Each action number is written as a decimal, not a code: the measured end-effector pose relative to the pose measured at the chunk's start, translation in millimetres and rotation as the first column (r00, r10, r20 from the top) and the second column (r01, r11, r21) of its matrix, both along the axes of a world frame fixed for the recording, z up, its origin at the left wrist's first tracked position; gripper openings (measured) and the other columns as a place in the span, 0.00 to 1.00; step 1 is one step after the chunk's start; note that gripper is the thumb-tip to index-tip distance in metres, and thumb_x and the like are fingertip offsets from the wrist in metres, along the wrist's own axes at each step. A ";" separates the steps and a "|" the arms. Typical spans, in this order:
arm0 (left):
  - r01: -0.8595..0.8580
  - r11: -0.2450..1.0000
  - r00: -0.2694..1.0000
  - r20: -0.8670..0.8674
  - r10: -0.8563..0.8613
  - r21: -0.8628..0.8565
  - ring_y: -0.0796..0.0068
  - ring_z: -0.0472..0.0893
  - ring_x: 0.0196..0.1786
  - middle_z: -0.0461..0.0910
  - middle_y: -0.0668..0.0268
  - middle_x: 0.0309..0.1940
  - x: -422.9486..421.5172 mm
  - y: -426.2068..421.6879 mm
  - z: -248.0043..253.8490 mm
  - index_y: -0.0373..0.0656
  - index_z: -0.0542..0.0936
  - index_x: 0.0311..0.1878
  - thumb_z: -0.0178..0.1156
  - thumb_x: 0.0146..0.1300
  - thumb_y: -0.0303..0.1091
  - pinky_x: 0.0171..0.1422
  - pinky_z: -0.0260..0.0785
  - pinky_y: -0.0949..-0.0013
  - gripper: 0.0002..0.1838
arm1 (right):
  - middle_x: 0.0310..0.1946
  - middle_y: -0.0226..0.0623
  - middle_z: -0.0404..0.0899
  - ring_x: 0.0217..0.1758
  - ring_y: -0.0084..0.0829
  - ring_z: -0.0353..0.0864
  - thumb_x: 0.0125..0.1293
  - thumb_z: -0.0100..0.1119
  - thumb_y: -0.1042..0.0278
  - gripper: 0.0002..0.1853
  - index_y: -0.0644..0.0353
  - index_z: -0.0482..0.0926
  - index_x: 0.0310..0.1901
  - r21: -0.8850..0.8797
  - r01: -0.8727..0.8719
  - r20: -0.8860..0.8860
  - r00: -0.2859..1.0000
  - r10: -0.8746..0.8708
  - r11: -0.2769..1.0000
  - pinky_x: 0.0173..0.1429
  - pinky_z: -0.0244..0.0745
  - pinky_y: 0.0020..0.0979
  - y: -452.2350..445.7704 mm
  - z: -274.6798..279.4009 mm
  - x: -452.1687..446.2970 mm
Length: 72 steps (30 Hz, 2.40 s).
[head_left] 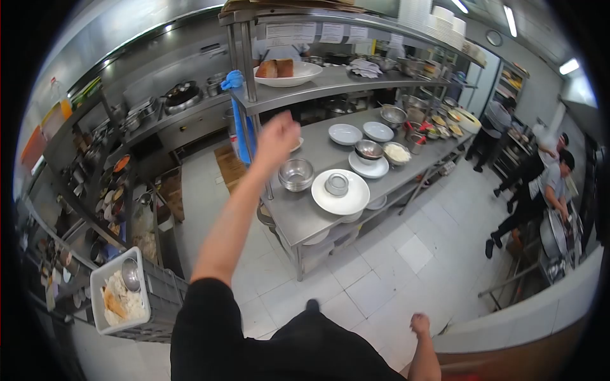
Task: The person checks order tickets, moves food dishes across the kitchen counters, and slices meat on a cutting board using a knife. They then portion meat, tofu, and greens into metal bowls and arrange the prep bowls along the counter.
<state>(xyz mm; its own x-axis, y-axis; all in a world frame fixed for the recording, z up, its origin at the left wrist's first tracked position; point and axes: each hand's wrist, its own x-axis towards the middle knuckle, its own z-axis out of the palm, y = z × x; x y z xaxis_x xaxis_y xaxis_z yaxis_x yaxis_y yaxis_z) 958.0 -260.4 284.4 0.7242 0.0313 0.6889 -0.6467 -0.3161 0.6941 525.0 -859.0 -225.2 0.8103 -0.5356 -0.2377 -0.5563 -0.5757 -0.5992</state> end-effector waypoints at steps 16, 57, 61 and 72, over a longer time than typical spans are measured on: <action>-0.108 0.927 0.987 0.071 0.142 -0.359 0.76 0.83 0.31 0.85 0.63 0.33 101.0 7.2 224.5 0.37 0.81 0.41 0.66 0.69 0.47 0.34 0.75 0.76 0.19 | 0.26 0.41 0.84 0.29 0.39 0.85 0.70 0.50 0.54 0.18 0.59 0.84 0.34 0.244 -0.624 -0.447 0.607 0.657 0.743 0.35 0.80 0.43 -21.2 6.2 201.5; -0.388 0.719 0.906 -0.095 0.412 -0.576 0.75 0.86 0.38 0.82 0.66 0.39 121.5 -49.0 182.3 0.39 0.78 0.52 0.63 0.72 0.35 0.37 0.78 0.77 0.12 | 0.40 0.43 0.82 0.28 0.29 0.84 0.72 0.61 0.65 0.17 0.67 0.72 0.55 0.400 -0.904 0.917 0.395 0.063 -0.152 0.26 0.76 0.28 326.6 668.9 701.0; -0.332 0.764 0.933 -0.076 0.351 -0.553 0.73 0.86 0.36 0.83 0.66 0.38 124.9 -40.3 181.2 0.38 0.78 0.52 0.64 0.70 0.34 0.37 0.77 0.75 0.12 | 0.39 0.44 0.84 0.28 0.28 0.85 0.75 0.57 0.67 0.12 0.66 0.74 0.51 0.346 -0.937 0.933 0.348 -0.088 -0.042 0.26 0.79 0.25 315.1 657.7 717.8; -0.297 0.845 0.943 0.001 0.332 -0.445 0.67 0.83 0.56 0.78 0.60 0.62 163.2 63.0 155.5 0.36 0.71 0.69 0.61 0.73 0.34 0.53 0.75 0.73 0.25 | 0.36 0.41 0.81 0.22 0.30 0.82 0.60 0.73 0.48 0.32 0.62 0.70 0.55 0.548 -0.773 0.834 0.536 0.132 -0.319 0.18 0.73 0.29 358.3 662.5 718.0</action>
<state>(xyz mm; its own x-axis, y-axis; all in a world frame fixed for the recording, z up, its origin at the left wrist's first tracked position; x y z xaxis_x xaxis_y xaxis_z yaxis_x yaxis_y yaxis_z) 1121.3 -197.5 439.8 0.5716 0.5558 0.6036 -0.6188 -0.1910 0.7619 1243.1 -500.8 437.3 0.7682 0.5012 0.3983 -0.0563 0.6727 -0.7378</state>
